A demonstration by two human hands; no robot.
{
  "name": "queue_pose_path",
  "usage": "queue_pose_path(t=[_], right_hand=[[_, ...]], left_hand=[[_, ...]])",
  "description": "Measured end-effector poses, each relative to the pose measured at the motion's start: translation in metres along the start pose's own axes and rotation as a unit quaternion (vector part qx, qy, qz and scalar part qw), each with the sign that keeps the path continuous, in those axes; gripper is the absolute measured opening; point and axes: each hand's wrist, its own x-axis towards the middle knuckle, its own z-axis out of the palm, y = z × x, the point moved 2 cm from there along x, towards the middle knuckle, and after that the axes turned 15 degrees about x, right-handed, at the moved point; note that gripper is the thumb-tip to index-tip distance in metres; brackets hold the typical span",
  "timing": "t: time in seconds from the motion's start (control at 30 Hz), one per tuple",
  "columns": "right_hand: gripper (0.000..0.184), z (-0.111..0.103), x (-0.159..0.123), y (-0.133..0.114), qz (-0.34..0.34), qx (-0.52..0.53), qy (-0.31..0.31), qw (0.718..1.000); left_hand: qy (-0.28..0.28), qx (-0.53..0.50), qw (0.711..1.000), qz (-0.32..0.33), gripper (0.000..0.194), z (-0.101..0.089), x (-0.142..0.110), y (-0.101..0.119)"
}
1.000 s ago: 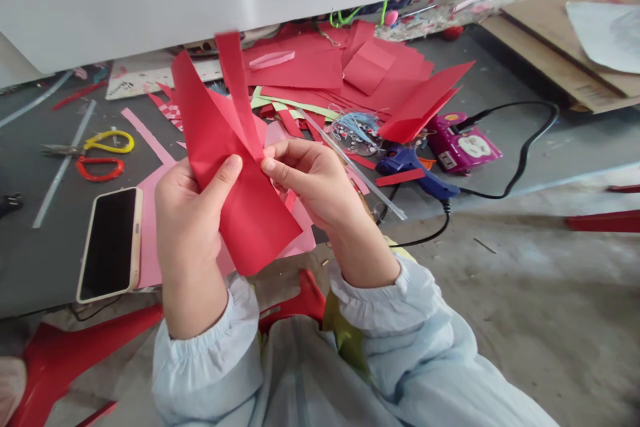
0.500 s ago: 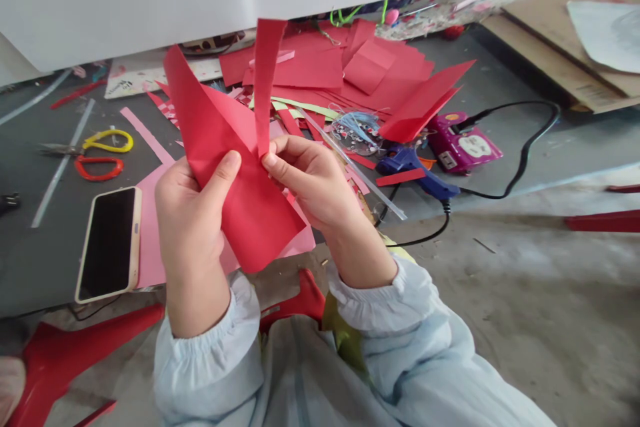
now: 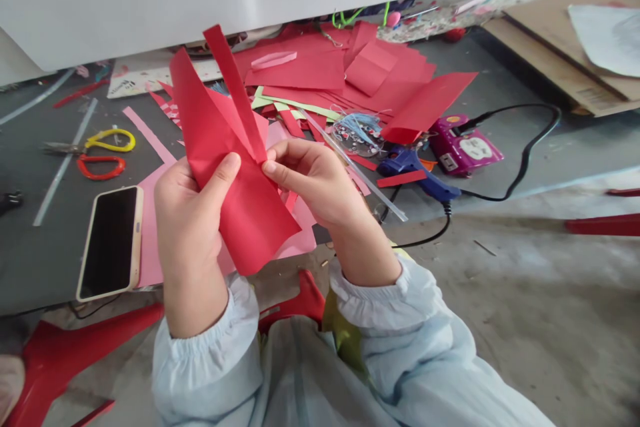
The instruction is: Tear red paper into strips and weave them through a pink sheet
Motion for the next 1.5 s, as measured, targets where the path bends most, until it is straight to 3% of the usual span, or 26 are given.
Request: queue_pose_path(t=[0.17,0.37,0.5,0.67,1.1,1.2,1.4,1.5], right_hand=[[0.044,0.0017,0.0009,0.0018,-0.009,-0.005,0.000,1.000],[0.042,0.0043,0.0018,0.0015,-0.027,0.044,-0.004,0.999],[0.041,0.0027,0.0015,0.0017,-0.002,0.050,-0.009,0.999],[0.043,-0.0017,0.0015,0.0031,0.023,0.037,-0.006,0.999],[0.035,0.0055,-0.0023,0.0039,0.014,0.065,0.013,0.998],[0.038,0.0048,-0.0020,0.0060,0.012,0.067,0.026,0.997],[0.039,-0.0004,-0.0027,0.0077,0.011,0.060,0.095,0.994],[0.037,-0.0007,-0.0031,0.0072,0.016,0.082,0.092,0.992]], left_hand=[[0.001,0.000,1.000,0.010,0.029,0.0015,-0.0011,0.0031],[0.045,-0.049,0.997,0.025,0.026,0.0032,0.0002,0.0017],[0.069,-0.044,0.996,0.043,0.027,0.0025,0.0029,-0.0026],[0.075,-0.042,0.995,0.044,0.027,-0.0005,0.0050,-0.0044],[0.092,-0.060,0.993,0.046,0.024,0.0020,0.0044,-0.0009],[0.082,-0.062,0.994,0.035,0.025,0.0013,0.0048,-0.0001],[0.000,0.018,1.000,0.019,0.032,-0.0028,0.0046,-0.0025],[0.001,0.031,0.999,0.023,0.032,-0.0048,0.0048,-0.0038]])
